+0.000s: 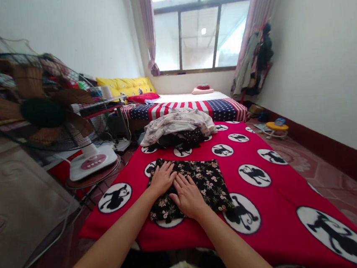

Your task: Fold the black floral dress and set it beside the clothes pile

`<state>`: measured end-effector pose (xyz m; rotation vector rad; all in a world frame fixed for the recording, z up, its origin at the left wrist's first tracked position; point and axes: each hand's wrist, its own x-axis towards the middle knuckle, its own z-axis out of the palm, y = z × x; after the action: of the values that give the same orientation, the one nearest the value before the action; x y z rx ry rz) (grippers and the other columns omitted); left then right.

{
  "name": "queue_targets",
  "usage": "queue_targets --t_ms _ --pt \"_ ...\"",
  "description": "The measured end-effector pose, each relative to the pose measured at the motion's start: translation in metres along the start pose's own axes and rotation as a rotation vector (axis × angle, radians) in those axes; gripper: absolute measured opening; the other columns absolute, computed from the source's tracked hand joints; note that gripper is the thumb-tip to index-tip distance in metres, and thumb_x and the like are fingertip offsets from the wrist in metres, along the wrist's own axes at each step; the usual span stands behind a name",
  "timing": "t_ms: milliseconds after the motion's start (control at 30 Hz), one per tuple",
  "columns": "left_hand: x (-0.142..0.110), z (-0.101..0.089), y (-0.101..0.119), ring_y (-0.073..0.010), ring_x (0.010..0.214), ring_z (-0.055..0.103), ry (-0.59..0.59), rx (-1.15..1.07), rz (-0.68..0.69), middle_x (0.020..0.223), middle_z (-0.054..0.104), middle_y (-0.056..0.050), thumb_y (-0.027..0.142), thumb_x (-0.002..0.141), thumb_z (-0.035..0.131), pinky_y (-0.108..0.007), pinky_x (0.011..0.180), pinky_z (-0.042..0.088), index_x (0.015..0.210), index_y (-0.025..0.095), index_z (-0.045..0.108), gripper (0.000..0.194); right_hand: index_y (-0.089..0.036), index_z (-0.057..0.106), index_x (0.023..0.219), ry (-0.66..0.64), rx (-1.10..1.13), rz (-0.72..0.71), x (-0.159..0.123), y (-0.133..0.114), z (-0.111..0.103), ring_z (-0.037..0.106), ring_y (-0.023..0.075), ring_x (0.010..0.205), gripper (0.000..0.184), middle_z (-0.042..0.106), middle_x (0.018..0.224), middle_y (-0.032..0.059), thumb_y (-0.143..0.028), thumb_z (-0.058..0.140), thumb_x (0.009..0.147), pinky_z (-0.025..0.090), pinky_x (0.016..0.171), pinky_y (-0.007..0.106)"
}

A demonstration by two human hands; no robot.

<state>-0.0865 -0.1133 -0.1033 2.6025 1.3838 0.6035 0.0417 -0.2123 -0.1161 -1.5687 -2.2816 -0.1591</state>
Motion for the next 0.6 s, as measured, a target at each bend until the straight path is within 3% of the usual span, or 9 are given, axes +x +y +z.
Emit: queue_targets --t_ms 133,233,333,467,600 --pt "-0.013 0.003 -0.008 -0.0284 0.139 0.034 0.046 0.016 -0.042 0.148 0.043 -0.012 0.03 0.095 0.041 -0.05 0.115 0.023 0.135 0.015 0.05 0.044 -0.018 0.05 0.136 0.086 0.037 0.033 0.005 -0.004 -0.005 0.036 0.0216 0.136 0.046 0.043 0.148 0.0065 -0.029 0.045 0.092 0.024 0.115 0.039" --pt "-0.016 0.003 -0.006 -0.0281 0.135 0.04 0.086 0.002 -0.054 0.143 0.049 -0.013 0.026 0.095 0.041 -0.049 0.113 0.027 0.13 0.015 0.055 0.04 -0.015 0.046 0.139 0.138 0.028 0.12 0.016 -0.007 -0.001 0.03 0.0215 0.14 0.052 0.037 0.151 0.0079 -0.02 0.043 0.088 0.021 0.116 0.041" --pt "-0.015 0.001 -0.007 -0.0242 0.127 0.049 0.133 -0.036 -0.074 0.133 0.059 -0.01 0.022 0.095 0.039 -0.042 0.11 0.034 0.122 0.016 0.062 0.036 -0.011 0.037 0.145 0.053 0.018 0.165 0.026 -0.01 0.008 0.029 0.0238 0.141 0.057 0.037 0.151 0.0106 -0.024 0.041 0.089 0.019 0.115 0.047" --pt "-0.005 -0.008 -0.027 -0.019 0.107 0.062 0.184 -0.083 -0.102 0.113 0.069 -0.008 0.013 0.09 0.042 -0.03 0.099 0.046 0.116 0.018 0.065 0.035 -0.014 0.041 0.143 0.0 -0.021 0.148 0.028 -0.012 0.014 0.029 0.0238 0.141 0.053 0.035 0.152 0.0091 -0.03 0.036 0.093 0.016 0.116 0.048" --pt "0.02 -0.023 -0.056 -0.0236 0.113 0.056 0.244 -0.092 -0.135 0.121 0.062 -0.009 0.005 0.078 0.052 -0.035 0.101 0.044 0.123 0.019 0.062 0.049 -0.015 0.04 0.144 0.011 -0.039 0.147 0.025 -0.013 0.012 0.029 0.023 0.141 0.053 0.034 0.153 0.0077 -0.033 0.033 0.095 0.015 0.116 0.046"
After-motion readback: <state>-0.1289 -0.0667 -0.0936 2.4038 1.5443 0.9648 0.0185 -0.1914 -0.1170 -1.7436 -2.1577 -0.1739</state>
